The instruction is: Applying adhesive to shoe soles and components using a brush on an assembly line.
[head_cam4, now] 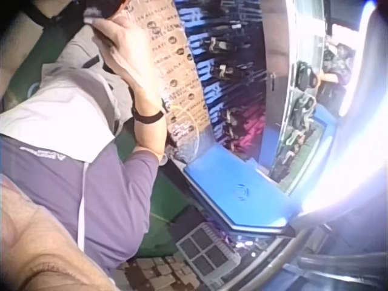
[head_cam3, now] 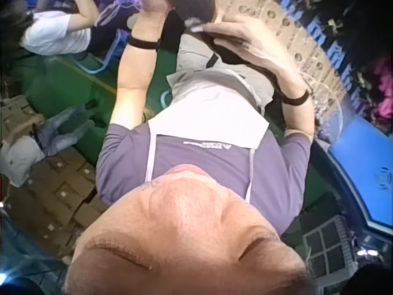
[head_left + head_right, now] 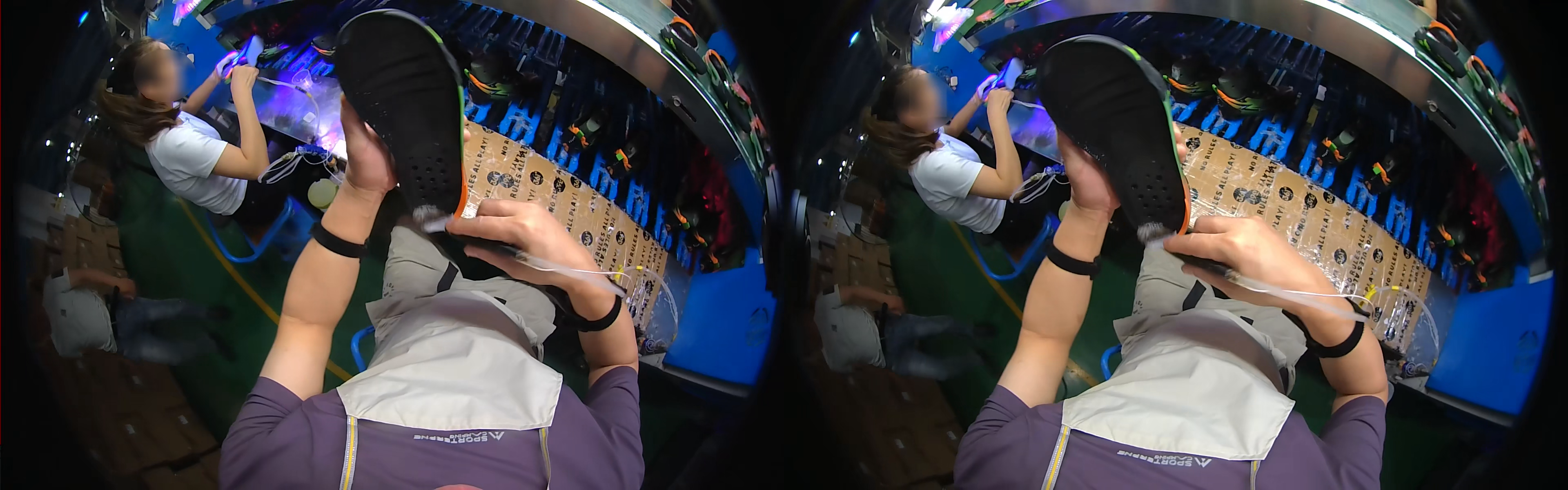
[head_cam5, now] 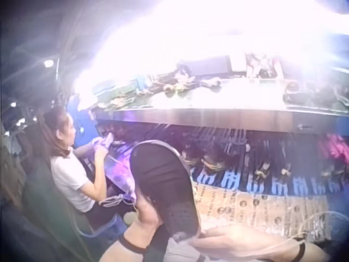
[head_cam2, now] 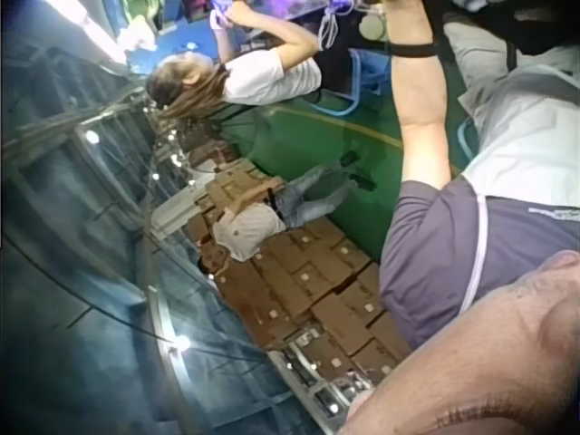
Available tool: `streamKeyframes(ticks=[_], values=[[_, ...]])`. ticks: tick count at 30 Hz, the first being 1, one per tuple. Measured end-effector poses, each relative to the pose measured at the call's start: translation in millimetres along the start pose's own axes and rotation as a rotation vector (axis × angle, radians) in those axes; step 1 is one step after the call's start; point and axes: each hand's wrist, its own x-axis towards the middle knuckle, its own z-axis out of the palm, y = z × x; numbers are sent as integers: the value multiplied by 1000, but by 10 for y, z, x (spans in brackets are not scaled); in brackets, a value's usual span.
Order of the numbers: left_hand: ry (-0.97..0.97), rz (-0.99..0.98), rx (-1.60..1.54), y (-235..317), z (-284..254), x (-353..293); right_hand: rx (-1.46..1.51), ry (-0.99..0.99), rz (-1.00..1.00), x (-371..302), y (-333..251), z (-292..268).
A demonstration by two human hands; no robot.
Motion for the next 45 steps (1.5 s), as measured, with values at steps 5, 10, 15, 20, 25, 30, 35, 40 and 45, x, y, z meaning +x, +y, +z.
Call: streamKeyframes(ticks=[5, 10, 15, 20, 25, 30, 35, 40, 45], values=[[-75, -44, 255, 82, 95, 164, -37, -20, 107, 28, -15, -175], [-81, -190, 293, 95, 239, 299, 14, -237, 50, 9, -85, -220], [-164, -399, 689, 76, 413, 505, -174, -106, 71, 23, -66, -169], [-141, -619, 1054, 65, 663, 566, -133, -202, -31, 12, -129, -246], [-149, -617, 1102, 14, 695, 588, -322, -240, -62, -30, 3, -161], [133, -472, 792, -190, -118, 526, -183, -186, -51, -126, -9, -251], [223, -140, -81, -179, -563, -61, 194, 321, 392, -447, 322, -16], [235, -430, -310, -377, -1112, -1100, 578, 569, 668, -667, 648, 222], [203, -560, -550, -871, -956, -1581, 597, 542, 747, -642, 845, 466]])
